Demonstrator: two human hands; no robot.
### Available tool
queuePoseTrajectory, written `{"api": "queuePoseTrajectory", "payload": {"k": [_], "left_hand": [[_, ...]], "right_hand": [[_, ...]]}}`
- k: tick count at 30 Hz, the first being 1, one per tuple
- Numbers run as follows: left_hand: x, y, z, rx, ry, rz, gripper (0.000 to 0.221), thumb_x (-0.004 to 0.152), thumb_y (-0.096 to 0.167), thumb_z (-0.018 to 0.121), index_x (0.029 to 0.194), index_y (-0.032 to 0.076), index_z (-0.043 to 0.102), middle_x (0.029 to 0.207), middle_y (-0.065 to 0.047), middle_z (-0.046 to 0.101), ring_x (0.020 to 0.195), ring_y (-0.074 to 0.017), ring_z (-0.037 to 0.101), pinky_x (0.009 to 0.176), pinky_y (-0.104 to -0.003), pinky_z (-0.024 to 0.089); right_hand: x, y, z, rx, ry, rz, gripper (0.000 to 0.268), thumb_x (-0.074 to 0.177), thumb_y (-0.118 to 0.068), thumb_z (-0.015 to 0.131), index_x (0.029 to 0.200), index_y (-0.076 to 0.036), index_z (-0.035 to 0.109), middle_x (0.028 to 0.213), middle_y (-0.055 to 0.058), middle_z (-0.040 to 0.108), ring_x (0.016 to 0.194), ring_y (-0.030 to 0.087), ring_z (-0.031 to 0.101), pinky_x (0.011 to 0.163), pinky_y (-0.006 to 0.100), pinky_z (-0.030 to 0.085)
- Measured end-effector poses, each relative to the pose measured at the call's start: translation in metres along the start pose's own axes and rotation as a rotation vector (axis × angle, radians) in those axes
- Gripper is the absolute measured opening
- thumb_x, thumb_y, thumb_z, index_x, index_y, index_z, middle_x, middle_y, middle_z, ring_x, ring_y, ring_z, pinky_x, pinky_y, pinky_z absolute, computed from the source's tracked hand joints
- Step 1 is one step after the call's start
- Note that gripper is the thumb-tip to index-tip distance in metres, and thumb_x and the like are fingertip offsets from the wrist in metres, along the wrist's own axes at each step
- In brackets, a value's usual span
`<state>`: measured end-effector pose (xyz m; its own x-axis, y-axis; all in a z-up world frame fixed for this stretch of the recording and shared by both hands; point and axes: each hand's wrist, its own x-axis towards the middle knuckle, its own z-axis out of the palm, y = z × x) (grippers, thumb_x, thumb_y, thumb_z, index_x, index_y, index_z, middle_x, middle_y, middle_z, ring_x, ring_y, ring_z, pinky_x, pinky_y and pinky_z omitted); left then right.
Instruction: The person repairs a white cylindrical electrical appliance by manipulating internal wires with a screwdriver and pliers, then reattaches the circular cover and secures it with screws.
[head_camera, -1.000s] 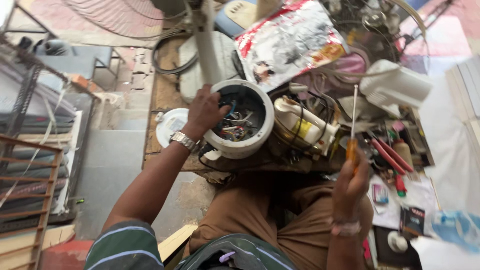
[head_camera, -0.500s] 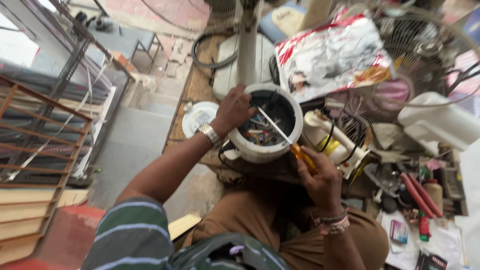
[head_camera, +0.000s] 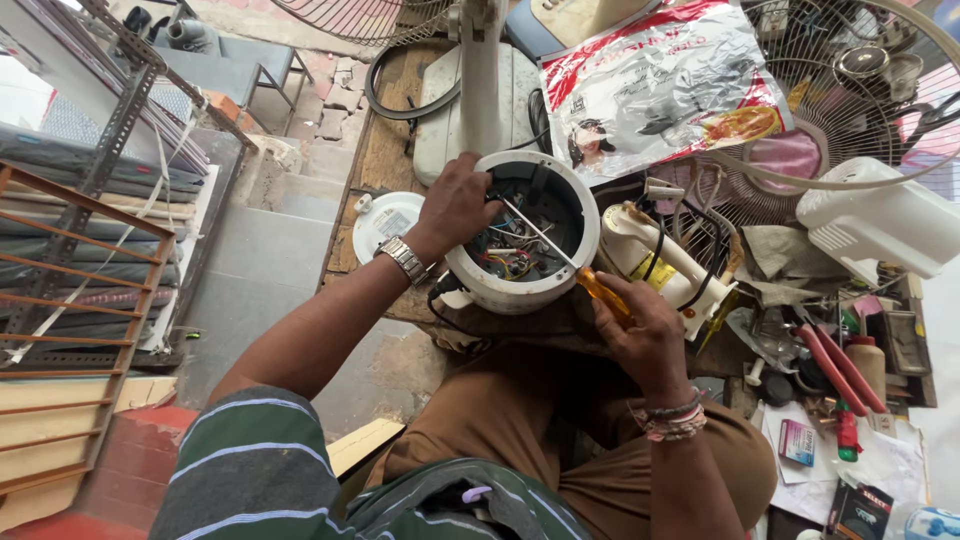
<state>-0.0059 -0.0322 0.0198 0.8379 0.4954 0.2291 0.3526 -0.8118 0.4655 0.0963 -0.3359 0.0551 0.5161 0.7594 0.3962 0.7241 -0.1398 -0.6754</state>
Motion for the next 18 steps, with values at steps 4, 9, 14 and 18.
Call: {"api": "queuePoseTrajectory", "payload": {"k": [4, 9, 14, 18], "left_hand": [[-0.0007, 0.0015, -0.0035, -0.015, -0.008, -0.014, 0.034, 0.078, 0.023, 0.083, 0.094, -0.005, 0.073, 0.115, -0.021, 0.058, 0.107, -0.0356, 0.060, 0.092, -0.046, 0.051], [-0.0004, 0.0015, -0.0045, -0.011, -0.017, -0.018, 0.032, 0.078, 0.022, 0.082, 0.093, -0.005, 0.073, 0.115, -0.020, 0.058, 0.108, -0.0349, 0.060, 0.094, -0.046, 0.052], [-0.0005, -0.0002, -0.0009, -0.001, -0.006, -0.011, 0.029, 0.081, 0.021, 0.080, 0.093, -0.005, 0.072, 0.117, -0.020, 0.058, 0.109, -0.0346, 0.060, 0.095, -0.045, 0.052], [-0.0005, -0.0012, -0.0007, -0.007, 0.008, -0.011, 0.030, 0.079, 0.022, 0.081, 0.093, -0.004, 0.073, 0.116, -0.020, 0.058, 0.109, -0.0350, 0.060, 0.095, -0.046, 0.051]], "right_hand": [[-0.0004, 0.0001, -0.0029, -0.063, -0.022, -0.017, 0.039, 0.085, -0.011, 0.078, 0.124, -0.012, 0.071, 0.085, 0.008, 0.064, 0.071, 0.022, 0.065, 0.065, 0.035, 0.054], [-0.0023, 0.0004, -0.0043, -0.082, -0.018, -0.060, 0.040, 0.085, -0.010, 0.078, 0.124, -0.011, 0.071, 0.086, 0.007, 0.063, 0.073, 0.023, 0.063, 0.065, 0.035, 0.052], [-0.0003, 0.0018, -0.0054, -0.085, -0.044, -0.031, 0.039, 0.085, -0.009, 0.079, 0.124, -0.011, 0.072, 0.087, 0.007, 0.063, 0.071, 0.021, 0.063, 0.065, 0.034, 0.053], [-0.0022, 0.0085, -0.0011, -0.170, 0.031, -0.120, 0.039, 0.087, -0.007, 0.079, 0.124, -0.015, 0.073, 0.099, 0.009, 0.065, 0.080, 0.021, 0.065, 0.070, 0.034, 0.056]]}}
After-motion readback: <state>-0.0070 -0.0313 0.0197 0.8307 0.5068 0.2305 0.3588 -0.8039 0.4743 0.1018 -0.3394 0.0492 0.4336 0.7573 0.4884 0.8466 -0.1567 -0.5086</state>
